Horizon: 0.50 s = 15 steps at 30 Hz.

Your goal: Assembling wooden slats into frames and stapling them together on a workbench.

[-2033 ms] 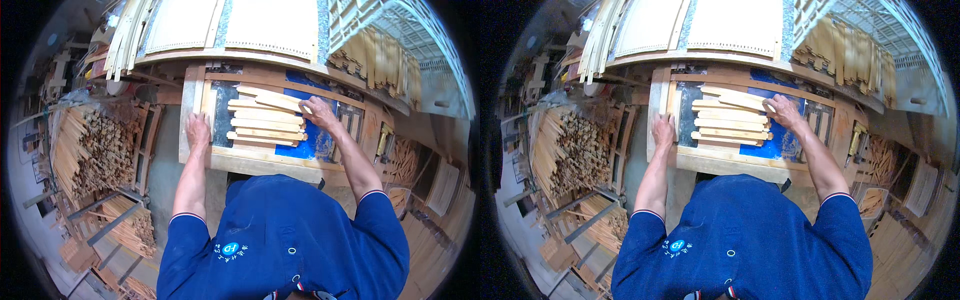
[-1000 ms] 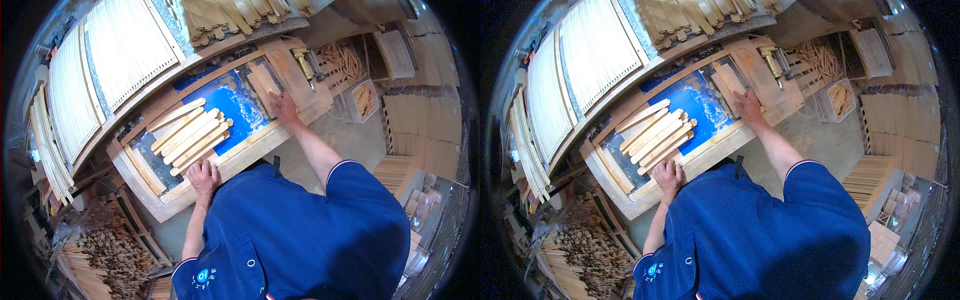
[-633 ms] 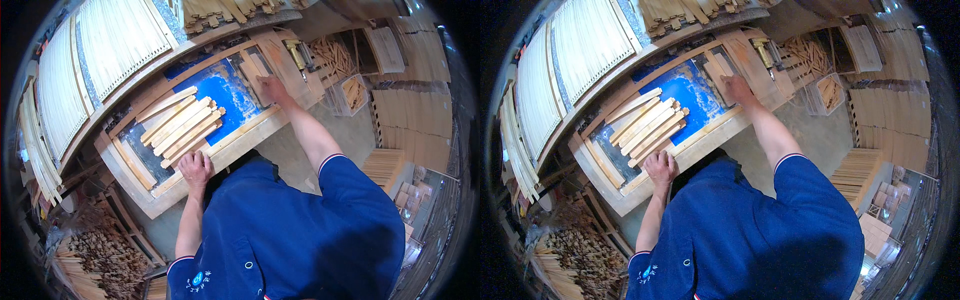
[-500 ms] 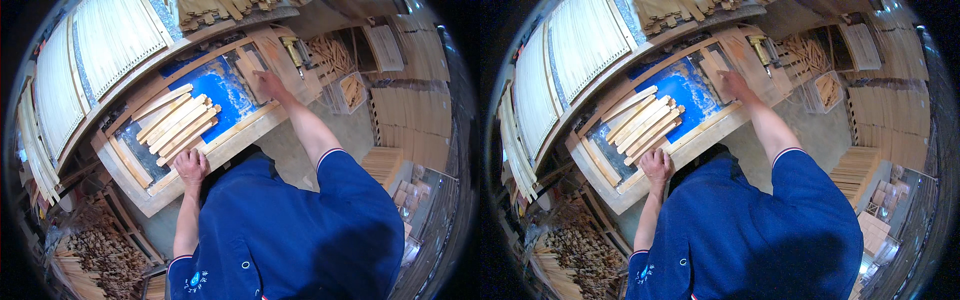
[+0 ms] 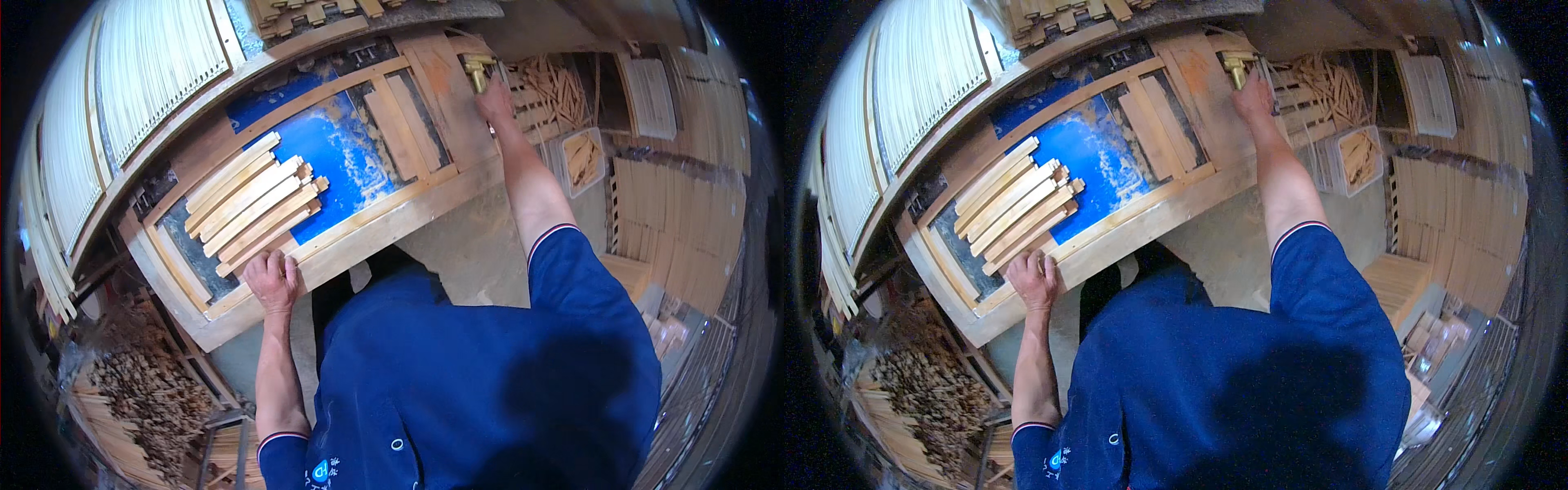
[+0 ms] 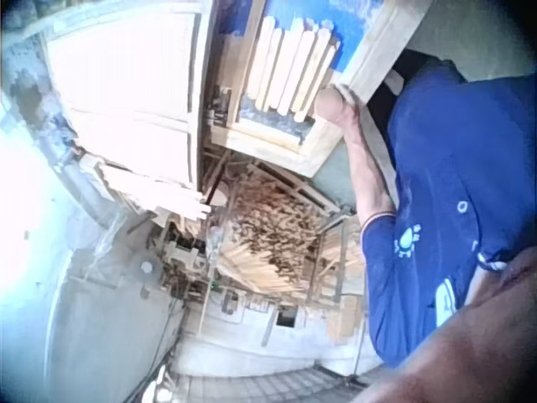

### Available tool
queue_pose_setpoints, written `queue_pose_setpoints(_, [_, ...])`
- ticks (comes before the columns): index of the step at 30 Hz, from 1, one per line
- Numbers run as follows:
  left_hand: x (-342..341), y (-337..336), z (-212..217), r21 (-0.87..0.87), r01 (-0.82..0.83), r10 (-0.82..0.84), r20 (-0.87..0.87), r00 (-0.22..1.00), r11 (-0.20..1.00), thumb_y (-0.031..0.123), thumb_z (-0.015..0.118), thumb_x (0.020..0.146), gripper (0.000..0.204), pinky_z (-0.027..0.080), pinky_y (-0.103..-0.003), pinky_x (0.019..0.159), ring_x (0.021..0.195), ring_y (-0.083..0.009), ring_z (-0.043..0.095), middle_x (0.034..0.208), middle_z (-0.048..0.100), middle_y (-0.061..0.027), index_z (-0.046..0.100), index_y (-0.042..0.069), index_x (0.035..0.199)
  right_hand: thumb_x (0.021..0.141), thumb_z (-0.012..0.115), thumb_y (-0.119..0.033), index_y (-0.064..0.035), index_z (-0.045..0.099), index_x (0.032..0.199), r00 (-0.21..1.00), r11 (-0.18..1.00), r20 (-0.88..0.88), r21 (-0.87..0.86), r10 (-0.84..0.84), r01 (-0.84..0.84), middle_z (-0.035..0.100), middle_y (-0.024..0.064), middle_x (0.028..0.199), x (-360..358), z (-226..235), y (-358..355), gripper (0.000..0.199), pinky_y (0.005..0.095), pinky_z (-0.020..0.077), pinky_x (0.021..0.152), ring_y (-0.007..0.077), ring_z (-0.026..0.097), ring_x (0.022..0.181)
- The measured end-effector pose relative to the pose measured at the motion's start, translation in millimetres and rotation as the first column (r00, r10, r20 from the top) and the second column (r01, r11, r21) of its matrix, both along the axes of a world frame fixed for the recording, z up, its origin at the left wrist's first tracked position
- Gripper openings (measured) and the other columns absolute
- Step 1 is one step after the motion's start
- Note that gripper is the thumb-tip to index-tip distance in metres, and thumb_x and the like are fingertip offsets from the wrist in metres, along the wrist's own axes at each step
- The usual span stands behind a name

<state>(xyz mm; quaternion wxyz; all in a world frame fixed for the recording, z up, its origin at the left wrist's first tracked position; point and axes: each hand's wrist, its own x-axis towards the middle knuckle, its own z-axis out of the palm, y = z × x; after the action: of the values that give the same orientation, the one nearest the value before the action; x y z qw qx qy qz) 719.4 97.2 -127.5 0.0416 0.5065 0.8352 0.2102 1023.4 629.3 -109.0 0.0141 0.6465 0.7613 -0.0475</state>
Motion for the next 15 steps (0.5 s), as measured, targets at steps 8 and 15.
queue_pose_setpoints(8, [28,30,-3,0.023,-0.226,0.227,-0.065,0.972,0.974,0.026,0.073,0.082,0.024,0.043,-0.045,0.083,0.093,-0.0321,0.057,0.093,0.058,-0.0108,0.067,0.011,0.1,0.083,0.064,-0.023,-0.0013,0.042,0.145,0.991,0.952,-0.065,-0.29,-0.119,0.096,0.06,0.0309,0.132,-1,7,38,0.069,0.0486,0.0462,0.105,0.0445,0.059,0.124])
queue_pose_setpoints(15, [28,33,0,-0.031,-0.24,0.236,-0.079,0.968,0.97,0.027,0.073,0.078,0.029,0.043,-0.046,0.083,0.094,-0.0337,0.055,0.093,0.056,-0.0117,0.066,0.012,0.101,0.083,0.078,-0.027,-0.0001,0.066,0.103,0.871,0.859,-0.481,-0.484,-0.099,-0.169,0.07,0.0132,0.082,-17,100,16,0.036,0.0386,0.052,0.068,0.0219,0.067,0.07])
